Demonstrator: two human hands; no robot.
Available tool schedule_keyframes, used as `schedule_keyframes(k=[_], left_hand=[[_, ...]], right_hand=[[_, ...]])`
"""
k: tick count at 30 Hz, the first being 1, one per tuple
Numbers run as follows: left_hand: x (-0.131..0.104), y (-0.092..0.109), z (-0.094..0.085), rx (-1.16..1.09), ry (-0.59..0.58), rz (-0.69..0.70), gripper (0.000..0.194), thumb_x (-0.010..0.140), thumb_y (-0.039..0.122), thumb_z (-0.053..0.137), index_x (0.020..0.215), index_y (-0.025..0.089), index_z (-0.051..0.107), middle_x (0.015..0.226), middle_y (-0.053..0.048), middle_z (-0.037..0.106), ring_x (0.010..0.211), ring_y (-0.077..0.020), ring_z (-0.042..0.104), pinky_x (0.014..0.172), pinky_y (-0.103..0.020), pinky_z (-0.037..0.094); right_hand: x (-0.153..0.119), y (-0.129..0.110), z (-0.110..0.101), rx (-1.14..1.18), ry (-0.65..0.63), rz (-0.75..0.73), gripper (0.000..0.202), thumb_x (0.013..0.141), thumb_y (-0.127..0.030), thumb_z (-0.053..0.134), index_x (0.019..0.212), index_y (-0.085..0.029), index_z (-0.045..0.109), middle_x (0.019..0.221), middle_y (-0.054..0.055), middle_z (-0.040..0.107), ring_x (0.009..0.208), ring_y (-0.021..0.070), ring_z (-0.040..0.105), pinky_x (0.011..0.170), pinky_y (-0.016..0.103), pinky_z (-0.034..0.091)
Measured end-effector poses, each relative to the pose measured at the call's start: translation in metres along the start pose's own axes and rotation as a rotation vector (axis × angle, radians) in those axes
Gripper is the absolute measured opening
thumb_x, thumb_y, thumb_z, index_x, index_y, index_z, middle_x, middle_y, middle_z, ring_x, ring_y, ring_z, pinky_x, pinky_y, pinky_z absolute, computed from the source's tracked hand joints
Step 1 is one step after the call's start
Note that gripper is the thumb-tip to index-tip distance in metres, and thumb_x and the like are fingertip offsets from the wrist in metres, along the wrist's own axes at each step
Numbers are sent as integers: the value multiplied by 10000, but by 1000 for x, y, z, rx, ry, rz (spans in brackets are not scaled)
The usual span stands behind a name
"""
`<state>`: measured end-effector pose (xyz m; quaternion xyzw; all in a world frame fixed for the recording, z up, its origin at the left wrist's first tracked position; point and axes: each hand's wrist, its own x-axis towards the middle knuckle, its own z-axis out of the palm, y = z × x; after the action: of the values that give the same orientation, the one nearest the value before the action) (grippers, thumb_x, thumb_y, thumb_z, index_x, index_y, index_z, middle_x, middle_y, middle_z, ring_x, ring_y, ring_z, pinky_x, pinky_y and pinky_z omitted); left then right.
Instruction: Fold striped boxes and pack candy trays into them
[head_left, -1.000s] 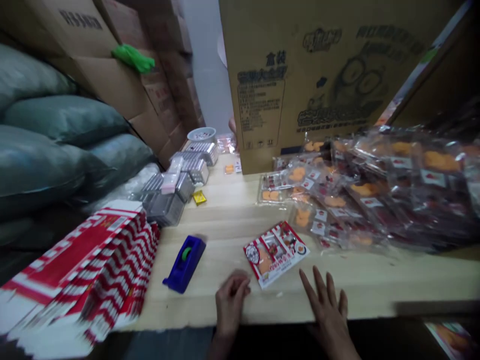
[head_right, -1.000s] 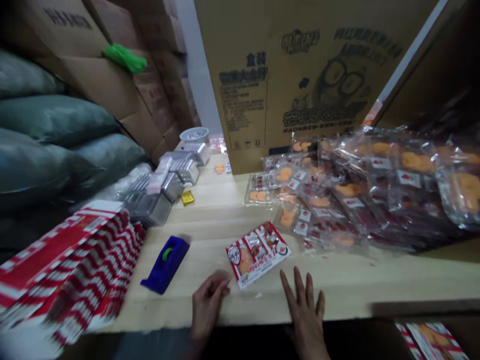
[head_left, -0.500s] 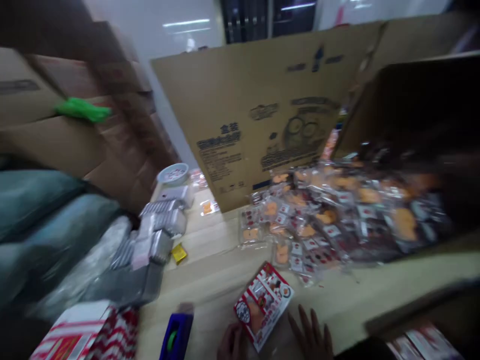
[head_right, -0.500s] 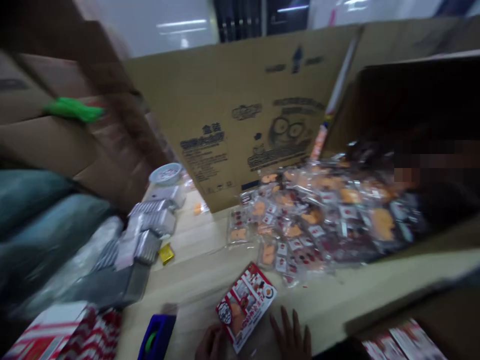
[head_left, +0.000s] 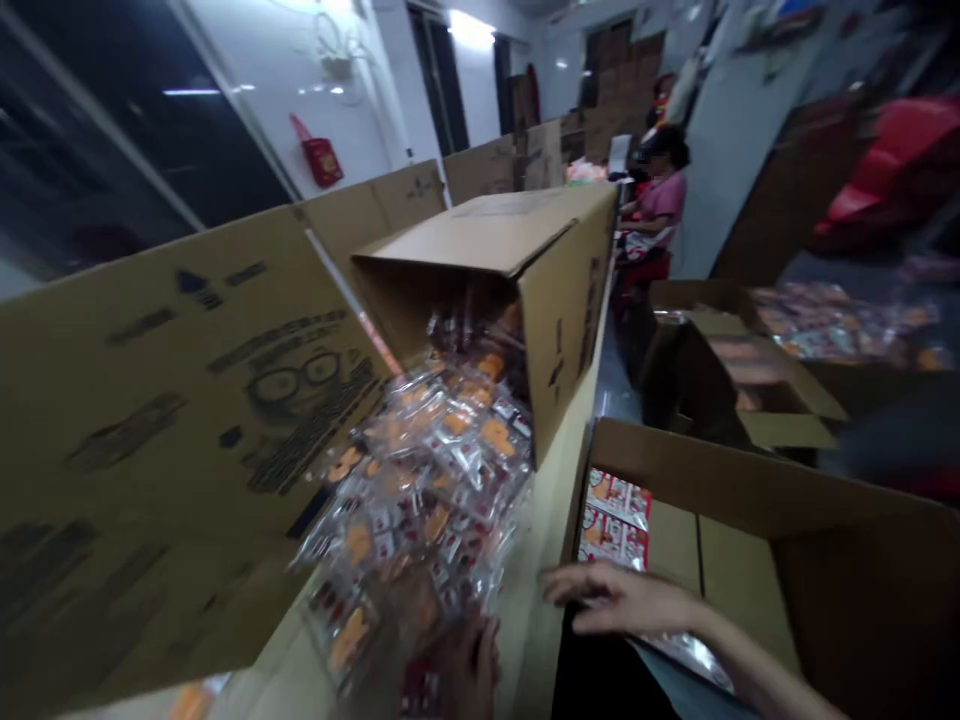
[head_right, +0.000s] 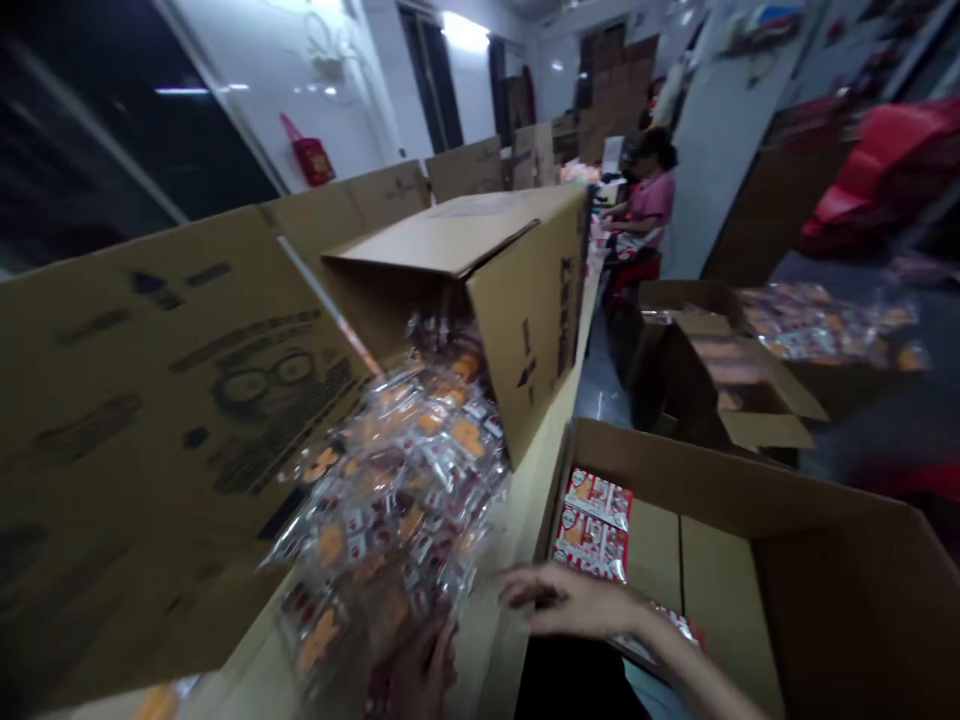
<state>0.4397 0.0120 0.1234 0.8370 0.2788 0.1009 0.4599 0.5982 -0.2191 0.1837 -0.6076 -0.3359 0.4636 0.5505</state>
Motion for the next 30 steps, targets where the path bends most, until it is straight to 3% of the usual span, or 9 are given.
schedule_keyframes(k=[4,7,10,14,16,20,25,27,30], left_hand=[[71,89,82,93,-191,235,557,923,607,380,634,190,610,597,-37,606,596,-167,560,617,-268,463],[119,128,155,118,-284,306,546,962,539,346,585,195,539,543,-10,525,546,-145,491,575,-253,410],[165,132,222,125,-309,387,499,965,504,376,603,198,531,623,-29,557,630,-163,533,666,-281,455],[221,115,285,145,-407,458,374,971,456,402,1004,182,655,1087,-136,661,1072,-259,598,969,-426,475],[242,109,302,172,-484,439,377,980,439,417,1142,184,641,1237,-148,621,1198,-274,556,1022,-444,462],[267,108,319,223,-585,429,307,966,365,535,1214,202,610,1284,-110,591,1118,-231,600,946,-423,522],[282,111,335,260,-695,452,310,953,348,568,1224,198,597,1272,-109,593,1069,-212,616,907,-414,543],[288,108,339,287,-728,459,312,953,354,567,1225,203,597,1272,-107,594,1069,-215,615,902,-419,546],[296,98,335,358,-758,454,309,949,363,570,1220,218,600,1267,-106,600,1072,-222,611,890,-425,553]], right_hand=[[-30,-3,-111,-13,502,-90,547,896,-442,632,1387,-217,538,1272,115,671,1175,235,634,1023,425,488],[-38,26,-192,-135,840,-93,468,900,-460,595,1268,-172,620,1137,121,733,1057,248,689,959,444,529],[-33,59,-267,-262,1056,-60,365,913,-403,541,1137,-148,676,993,112,770,940,243,724,879,413,565],[-7,91,-366,-326,1196,11,293,908,-273,508,1055,-111,705,888,121,769,854,247,722,835,411,564],[13,103,-412,-369,1222,41,280,901,-205,502,1058,-106,711,927,122,765,874,241,710,855,404,552],[65,122,-494,-461,1207,94,248,912,-136,509,1047,-118,715,1000,122,753,956,232,684,931,408,512],[135,135,-589,-579,1180,117,203,952,-270,601,1093,-138,662,1153,83,683,1091,228,640,976,463,492],[162,137,-623,-613,1175,107,238,951,-299,609,1130,-146,642,1198,80,656,1120,233,620,984,473,484],[202,139,-658,-631,1156,59,251,969,-207,538,1180,-105,629,1242,124,644,1150,231,575,1011,425,437]])
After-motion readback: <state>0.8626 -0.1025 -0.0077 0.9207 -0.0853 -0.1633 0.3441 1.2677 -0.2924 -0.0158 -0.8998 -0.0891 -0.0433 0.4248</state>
